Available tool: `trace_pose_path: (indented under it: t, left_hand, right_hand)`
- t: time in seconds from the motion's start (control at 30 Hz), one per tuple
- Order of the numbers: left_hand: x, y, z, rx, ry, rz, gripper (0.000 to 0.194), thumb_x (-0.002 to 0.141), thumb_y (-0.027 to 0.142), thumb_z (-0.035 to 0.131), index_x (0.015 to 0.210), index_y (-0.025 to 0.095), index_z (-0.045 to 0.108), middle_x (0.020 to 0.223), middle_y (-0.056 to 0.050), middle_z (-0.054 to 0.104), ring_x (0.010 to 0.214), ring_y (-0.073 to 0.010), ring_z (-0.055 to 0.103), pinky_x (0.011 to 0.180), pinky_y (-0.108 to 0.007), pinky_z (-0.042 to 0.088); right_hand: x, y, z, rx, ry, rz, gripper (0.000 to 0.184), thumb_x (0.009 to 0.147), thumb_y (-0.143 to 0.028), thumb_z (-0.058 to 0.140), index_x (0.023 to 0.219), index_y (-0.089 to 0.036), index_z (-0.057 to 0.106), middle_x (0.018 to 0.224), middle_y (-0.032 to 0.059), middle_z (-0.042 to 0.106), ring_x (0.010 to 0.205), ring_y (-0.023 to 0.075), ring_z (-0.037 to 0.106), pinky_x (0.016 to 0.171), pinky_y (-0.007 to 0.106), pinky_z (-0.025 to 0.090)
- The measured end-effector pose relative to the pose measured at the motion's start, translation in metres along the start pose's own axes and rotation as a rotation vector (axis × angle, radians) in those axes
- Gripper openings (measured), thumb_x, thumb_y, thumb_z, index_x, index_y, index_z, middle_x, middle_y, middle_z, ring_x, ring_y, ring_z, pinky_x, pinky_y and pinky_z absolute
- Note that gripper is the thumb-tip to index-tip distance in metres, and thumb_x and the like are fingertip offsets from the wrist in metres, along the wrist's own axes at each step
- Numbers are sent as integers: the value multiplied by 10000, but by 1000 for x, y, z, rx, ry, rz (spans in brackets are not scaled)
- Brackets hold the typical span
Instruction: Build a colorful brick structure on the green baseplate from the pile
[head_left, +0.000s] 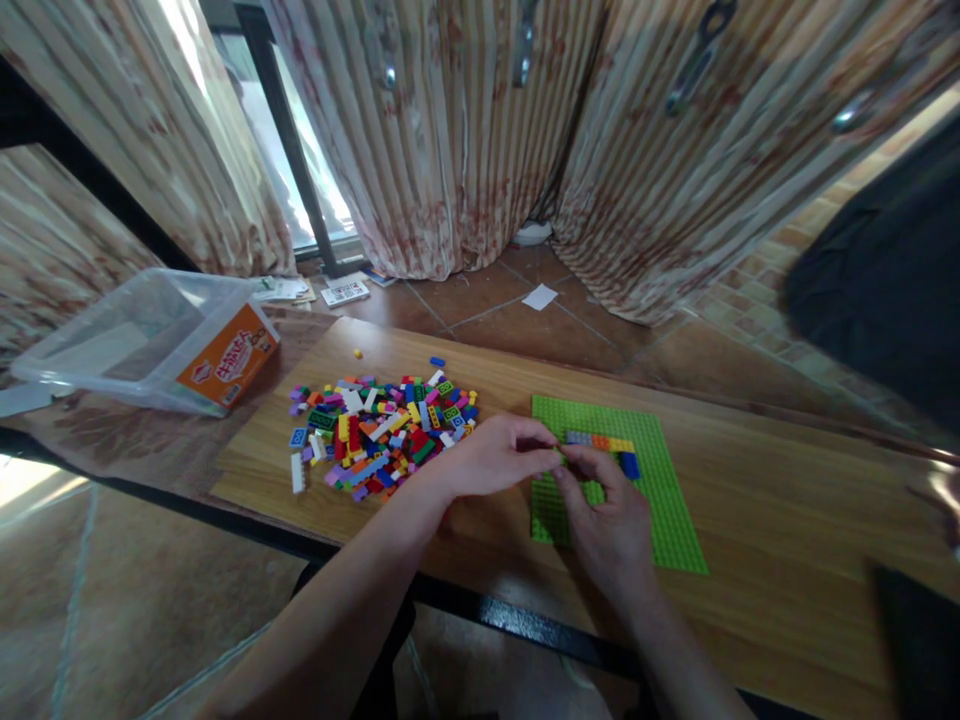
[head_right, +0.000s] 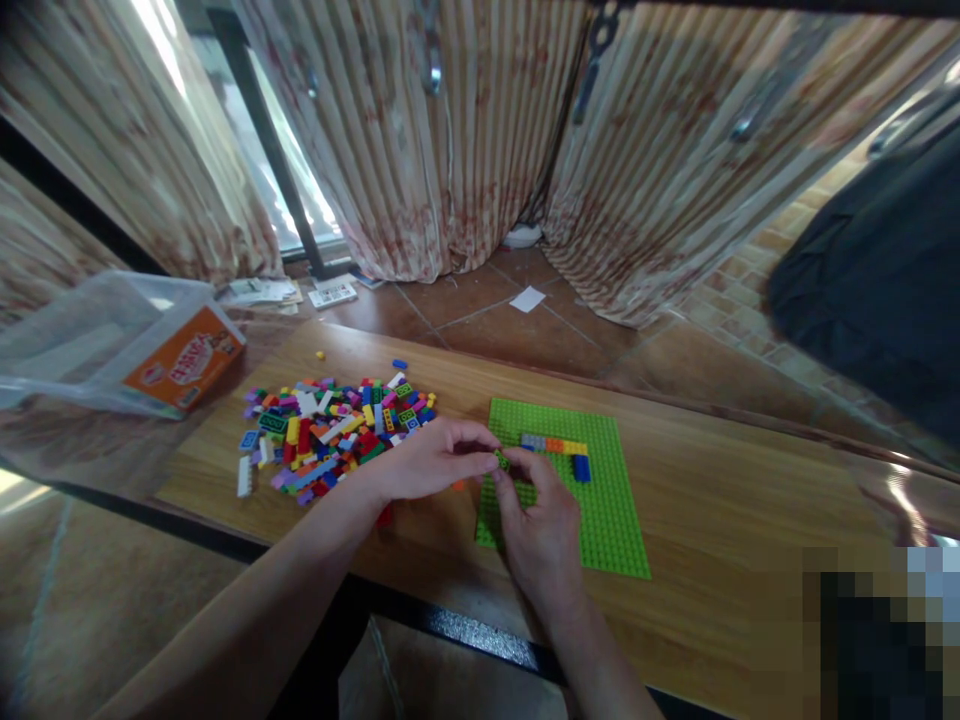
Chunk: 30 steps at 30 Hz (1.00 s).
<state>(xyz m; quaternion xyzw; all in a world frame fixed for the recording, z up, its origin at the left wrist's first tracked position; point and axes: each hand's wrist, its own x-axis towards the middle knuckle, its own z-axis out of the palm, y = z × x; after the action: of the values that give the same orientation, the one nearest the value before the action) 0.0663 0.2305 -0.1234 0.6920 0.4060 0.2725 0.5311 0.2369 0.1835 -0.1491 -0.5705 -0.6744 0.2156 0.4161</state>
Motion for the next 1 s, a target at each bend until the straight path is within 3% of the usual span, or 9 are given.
trace_pose_path:
  t: [0.23,0.33,0.47,0.67,0.83,1.0]
  left_hand:
    - [3,-6,6,147,65,-57,345,911,396,542,744,133,692,627,2,618,578,-103,537,524,-206,385]
    - [3,-7,12,178,94,-85,391,901,460,544,745,135,696,624,1,622,571,-110,536,511,-212,365]
    - [4,-5,20,217,123,-86,429,898,492,540,714,131,683,605,2,595,565,-113,512,498,-219,335]
    - [8,-5,23,338,162,-71,368,930,348,499,658,145,640,562,20,530,541,-107,458,520,-228,320]
    - [6,-5,28,438,135,-71,211,895,230,519,841,170,714,725,-13,673,661,-143,584,610,-238,409]
    - [3,-4,35,631,130,-34,150,861,193,557,861,191,707,872,-39,695,792,-178,630,710,-270,469]
  right_hand:
    - [-4,6,0,-63,-24,-18,252,863,-388,617,1041,-214,659,955,65,738,833,200,691,775,362,544]
    - [-6,6,-1,-95,-21,-30,235,852,-373,627,1026,-219,664,943,60,740,830,202,693,768,355,545]
    - [-6,4,-6,-48,-76,81,225,859,-358,603,1034,-234,670,936,54,754,819,202,708,755,347,553]
    - [-1,21,-21,-55,-58,198,254,815,-411,621,956,-210,687,909,72,763,823,226,718,762,367,546]
    - [2,27,-26,-154,-111,224,220,815,-413,598,882,-225,691,834,42,757,763,223,710,716,355,521]
    - [2,22,-24,-222,-121,217,242,832,-432,566,854,-225,690,799,38,753,723,217,699,664,332,488]
